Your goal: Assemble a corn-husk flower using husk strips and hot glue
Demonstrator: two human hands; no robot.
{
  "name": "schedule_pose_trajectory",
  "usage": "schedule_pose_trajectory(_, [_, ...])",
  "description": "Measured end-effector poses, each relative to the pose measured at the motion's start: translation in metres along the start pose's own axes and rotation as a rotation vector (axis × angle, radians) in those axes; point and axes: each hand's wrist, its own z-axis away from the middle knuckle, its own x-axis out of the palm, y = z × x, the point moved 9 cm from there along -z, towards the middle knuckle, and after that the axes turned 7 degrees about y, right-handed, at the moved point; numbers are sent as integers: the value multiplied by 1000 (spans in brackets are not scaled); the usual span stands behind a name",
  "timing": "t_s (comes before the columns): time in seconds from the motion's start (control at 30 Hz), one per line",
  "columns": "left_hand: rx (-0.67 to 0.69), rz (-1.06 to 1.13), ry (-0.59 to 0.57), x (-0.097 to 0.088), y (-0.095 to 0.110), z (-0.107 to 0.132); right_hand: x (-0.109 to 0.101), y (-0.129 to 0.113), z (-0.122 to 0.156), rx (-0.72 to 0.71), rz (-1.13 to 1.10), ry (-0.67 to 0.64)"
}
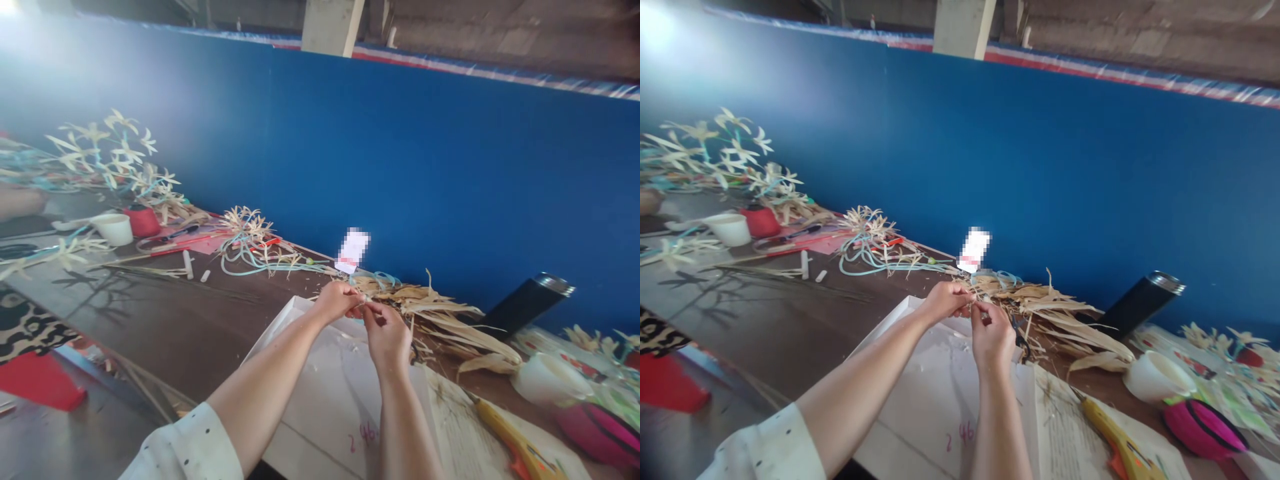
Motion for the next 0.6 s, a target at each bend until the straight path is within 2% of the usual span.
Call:
schedule_pose_trajectory(0.27, [-40, 19, -33, 2, -1, 2, 0, 2, 1, 30, -2, 38])
schedule_pose_trajectory(0.6, [-88, 60, -39, 5, -9, 1, 0, -5, 2, -43, -3, 14])
